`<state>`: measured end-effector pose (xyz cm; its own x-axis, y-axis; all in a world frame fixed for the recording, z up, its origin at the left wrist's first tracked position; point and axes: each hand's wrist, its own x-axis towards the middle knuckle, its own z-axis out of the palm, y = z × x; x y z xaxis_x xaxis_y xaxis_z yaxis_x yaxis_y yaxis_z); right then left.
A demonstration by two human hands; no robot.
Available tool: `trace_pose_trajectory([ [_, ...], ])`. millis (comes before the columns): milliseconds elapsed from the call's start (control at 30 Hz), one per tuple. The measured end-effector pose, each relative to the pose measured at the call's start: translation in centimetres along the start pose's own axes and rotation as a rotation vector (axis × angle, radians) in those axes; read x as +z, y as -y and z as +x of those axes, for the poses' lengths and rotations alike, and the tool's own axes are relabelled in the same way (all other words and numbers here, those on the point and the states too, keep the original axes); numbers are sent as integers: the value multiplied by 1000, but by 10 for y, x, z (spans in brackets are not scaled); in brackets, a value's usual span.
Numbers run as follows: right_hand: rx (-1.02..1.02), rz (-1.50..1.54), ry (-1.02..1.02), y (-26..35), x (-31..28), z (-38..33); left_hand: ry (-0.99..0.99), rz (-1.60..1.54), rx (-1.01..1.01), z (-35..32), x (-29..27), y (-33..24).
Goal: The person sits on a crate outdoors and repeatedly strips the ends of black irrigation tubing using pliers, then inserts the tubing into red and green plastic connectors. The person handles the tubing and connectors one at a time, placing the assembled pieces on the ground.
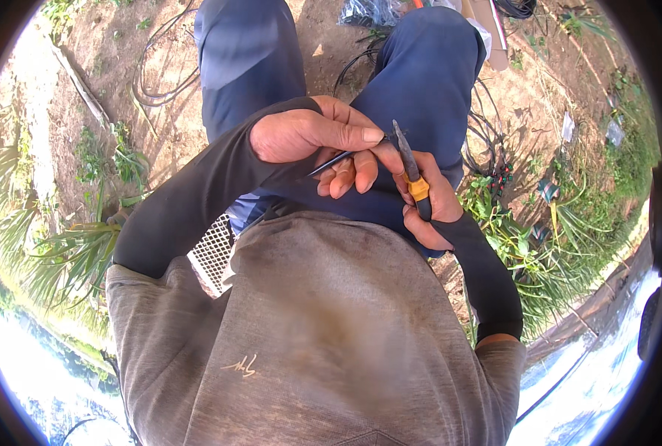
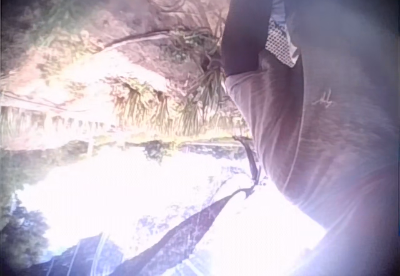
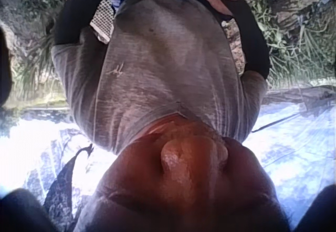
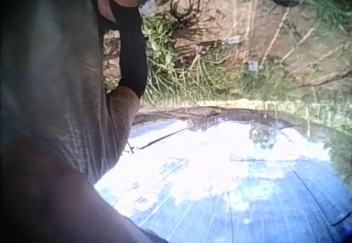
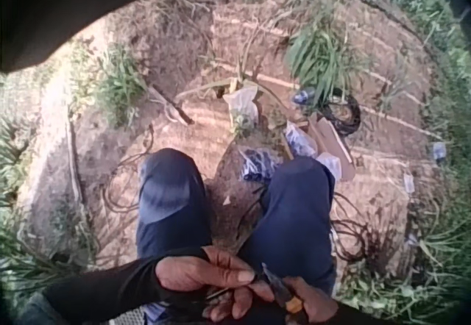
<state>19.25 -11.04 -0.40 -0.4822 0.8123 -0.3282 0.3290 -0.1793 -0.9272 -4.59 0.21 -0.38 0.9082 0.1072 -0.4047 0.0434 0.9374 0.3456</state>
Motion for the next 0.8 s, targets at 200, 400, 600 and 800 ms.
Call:
trace_pose_trajectory([
  [200,36,-4,-39,0,7,-4,-225,710,250,-6,14,-1],
  [400,130,-73,-117,7,12,-2,-601,1645,913,12,12,17],
  [600,358,302,-82,11,21,2,-745,2051,1158,33,-9,27],
  [800,349,751,-166,26,15,3,-626,2001,1313,47,-20,6],
])
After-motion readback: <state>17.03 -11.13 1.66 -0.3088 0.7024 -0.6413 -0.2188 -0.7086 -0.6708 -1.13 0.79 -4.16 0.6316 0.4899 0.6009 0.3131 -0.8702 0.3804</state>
